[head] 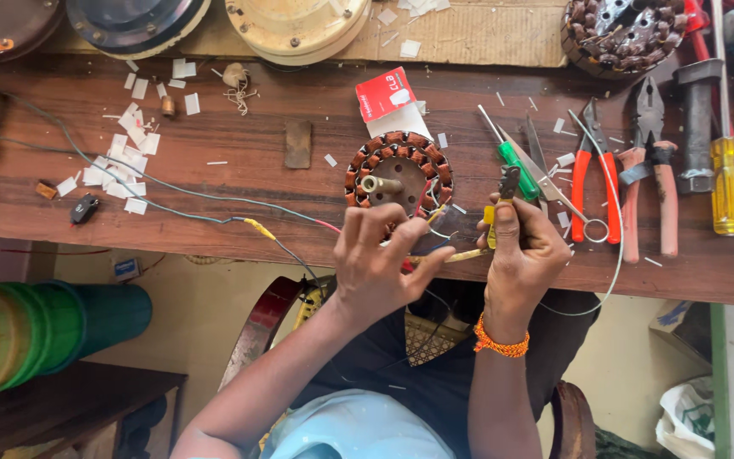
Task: The person sits at a workbench preparing the wire ends of a fan motor stator. They strip insulation from the colored wire ends by hand, twist the strands, cut with scissors, and use a lighter flame to burn off insulation from the wire tips while holding the stator on the bench.
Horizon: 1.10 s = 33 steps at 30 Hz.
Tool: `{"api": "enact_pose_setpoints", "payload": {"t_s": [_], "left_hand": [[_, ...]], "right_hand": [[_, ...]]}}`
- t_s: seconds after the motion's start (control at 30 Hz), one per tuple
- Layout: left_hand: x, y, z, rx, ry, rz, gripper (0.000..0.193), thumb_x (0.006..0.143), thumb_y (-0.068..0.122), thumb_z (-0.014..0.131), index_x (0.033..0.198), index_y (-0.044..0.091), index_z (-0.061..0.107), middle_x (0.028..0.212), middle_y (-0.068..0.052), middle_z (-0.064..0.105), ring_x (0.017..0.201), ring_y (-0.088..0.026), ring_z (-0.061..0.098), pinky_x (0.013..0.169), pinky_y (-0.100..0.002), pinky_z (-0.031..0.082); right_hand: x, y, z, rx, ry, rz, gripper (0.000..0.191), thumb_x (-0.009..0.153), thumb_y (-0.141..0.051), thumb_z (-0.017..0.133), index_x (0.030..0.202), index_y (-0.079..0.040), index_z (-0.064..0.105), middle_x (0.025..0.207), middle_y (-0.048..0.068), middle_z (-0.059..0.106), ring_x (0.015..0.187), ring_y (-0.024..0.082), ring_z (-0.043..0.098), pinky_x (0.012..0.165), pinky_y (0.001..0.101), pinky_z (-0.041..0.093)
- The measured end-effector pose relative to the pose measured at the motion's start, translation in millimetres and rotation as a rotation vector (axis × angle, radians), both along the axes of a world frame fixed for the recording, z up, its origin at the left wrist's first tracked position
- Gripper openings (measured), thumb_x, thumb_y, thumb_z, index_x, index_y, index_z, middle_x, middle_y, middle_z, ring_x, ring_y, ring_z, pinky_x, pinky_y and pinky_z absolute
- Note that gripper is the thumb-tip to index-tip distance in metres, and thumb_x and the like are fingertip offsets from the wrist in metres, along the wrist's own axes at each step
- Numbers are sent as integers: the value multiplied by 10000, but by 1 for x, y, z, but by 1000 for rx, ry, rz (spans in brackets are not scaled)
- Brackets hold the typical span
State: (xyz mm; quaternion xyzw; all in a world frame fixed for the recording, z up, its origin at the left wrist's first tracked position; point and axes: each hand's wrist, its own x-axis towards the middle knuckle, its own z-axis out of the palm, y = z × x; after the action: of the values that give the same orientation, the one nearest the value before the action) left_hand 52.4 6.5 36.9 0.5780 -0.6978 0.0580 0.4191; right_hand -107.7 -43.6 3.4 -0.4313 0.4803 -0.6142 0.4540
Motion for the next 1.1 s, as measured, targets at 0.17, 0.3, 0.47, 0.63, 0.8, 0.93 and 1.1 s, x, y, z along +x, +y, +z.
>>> {"api": "enact_pose_setpoints", "payload": {"t_s": [0.17,0.3,0.47,0.63,0.8,0.93,1.1], "left_hand": [[-7,0,-10,-47,-98,8,317,859,278,865,1073,141,675,1028,-12,588,928,-234,545,786,-394,487],[-6,-4,-11,-41,-79,19,216,900,147,844,1061,131,701,1004,15,616,902,-216,566,785,-353,501],[4,-10,-5,-45,-142,-35,296,859,76,799,1146,130,748,967,5,627,845,-196,593,734,-353,510],[7,-18,1,-34,-156,-75,338,842,67,794,1174,121,756,945,-12,637,801,-188,610,668,-342,517],[2,-22,-3,-57,-66,-125,262,918,131,820,1161,87,735,944,-13,634,804,-181,656,671,-341,529],[-1,-24,-8,-43,-13,-75,194,924,170,833,1079,110,733,905,-12,631,762,-192,656,657,-347,524],[0,-23,-10,-50,-25,-50,199,918,177,836,1075,94,746,846,-9,614,712,-192,636,620,-351,499]], "right_hand": [[1,0,0,-23,-24,5,231,1050,-114,706,1146,95,710,929,79,707,754,111,660,630,240,537],[0,0,-1,-8,-21,-10,231,1030,-113,707,1136,92,704,958,84,721,744,113,666,610,240,545],[-1,0,-2,-9,-56,1,219,1041,-103,705,1142,91,707,964,89,715,760,119,671,623,244,548],[-4,1,1,10,-8,22,197,1042,-98,688,1121,82,710,936,86,716,749,117,677,617,243,554],[-8,5,2,42,68,71,201,1032,-114,685,1107,70,715,891,70,713,743,99,675,628,235,554],[-11,9,0,36,112,79,210,1039,-132,686,1099,67,713,863,56,703,723,87,661,620,225,534],[-14,8,-1,23,75,98,222,1037,-139,709,1120,67,711,866,50,694,718,80,637,639,223,519]]}}
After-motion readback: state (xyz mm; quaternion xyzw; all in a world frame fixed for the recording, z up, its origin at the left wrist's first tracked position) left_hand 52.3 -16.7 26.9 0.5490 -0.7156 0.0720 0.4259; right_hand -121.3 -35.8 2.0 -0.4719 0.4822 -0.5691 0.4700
